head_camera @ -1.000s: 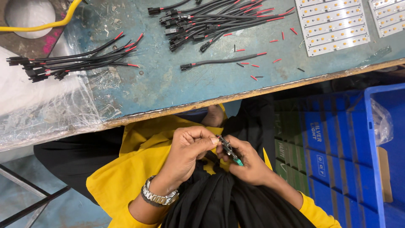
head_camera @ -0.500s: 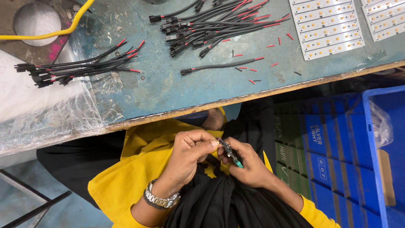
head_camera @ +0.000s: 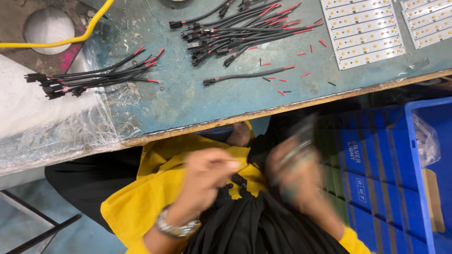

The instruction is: The person strips the insulation from the ends of black and red wires using pliers, then uses a soldering iron to tin the exposed wire ends. The person works on multiple wires one at a time, placing finished wires on the table.

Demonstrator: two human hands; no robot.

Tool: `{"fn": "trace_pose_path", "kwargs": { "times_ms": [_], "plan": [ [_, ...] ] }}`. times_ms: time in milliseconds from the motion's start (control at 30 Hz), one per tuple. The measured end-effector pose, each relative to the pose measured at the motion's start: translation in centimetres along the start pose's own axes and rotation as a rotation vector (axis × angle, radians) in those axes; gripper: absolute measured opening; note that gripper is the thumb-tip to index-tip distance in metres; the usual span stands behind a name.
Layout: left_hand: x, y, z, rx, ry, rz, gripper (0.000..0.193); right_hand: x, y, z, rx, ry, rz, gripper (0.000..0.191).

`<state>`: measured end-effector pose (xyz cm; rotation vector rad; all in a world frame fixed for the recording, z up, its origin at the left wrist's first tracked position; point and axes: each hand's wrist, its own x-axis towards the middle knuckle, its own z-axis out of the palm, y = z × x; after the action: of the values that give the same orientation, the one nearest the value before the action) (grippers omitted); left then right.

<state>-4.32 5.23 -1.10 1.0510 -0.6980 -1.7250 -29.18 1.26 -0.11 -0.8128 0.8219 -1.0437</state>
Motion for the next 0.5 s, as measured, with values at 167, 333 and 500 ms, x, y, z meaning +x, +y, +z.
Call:
{"fn": "trace_pose_path", "kwargs": {
  "times_ms": [167, 333, 500],
  "plan": [
    [-1.2, 2.2, -1.1, 0.085, 0.052, 0.175, 0.007, -0.2, -4.8, -4.9, 0.171, 0.304, -0.352, 0.031],
    [-1.0, 1.3, 0.7, 0.246, 0.001, 0.169, 0.010, -1.5, 2.1, -6.8, 0.197, 0.155, -0.100, 0.054],
    [-1.2, 3.5, 2.1, 0.445, 0.036, 0.245, 0.011, -0.7, 3.1, -5.3, 0.110, 0.074, 0.092, 0.059]
  ]
}}
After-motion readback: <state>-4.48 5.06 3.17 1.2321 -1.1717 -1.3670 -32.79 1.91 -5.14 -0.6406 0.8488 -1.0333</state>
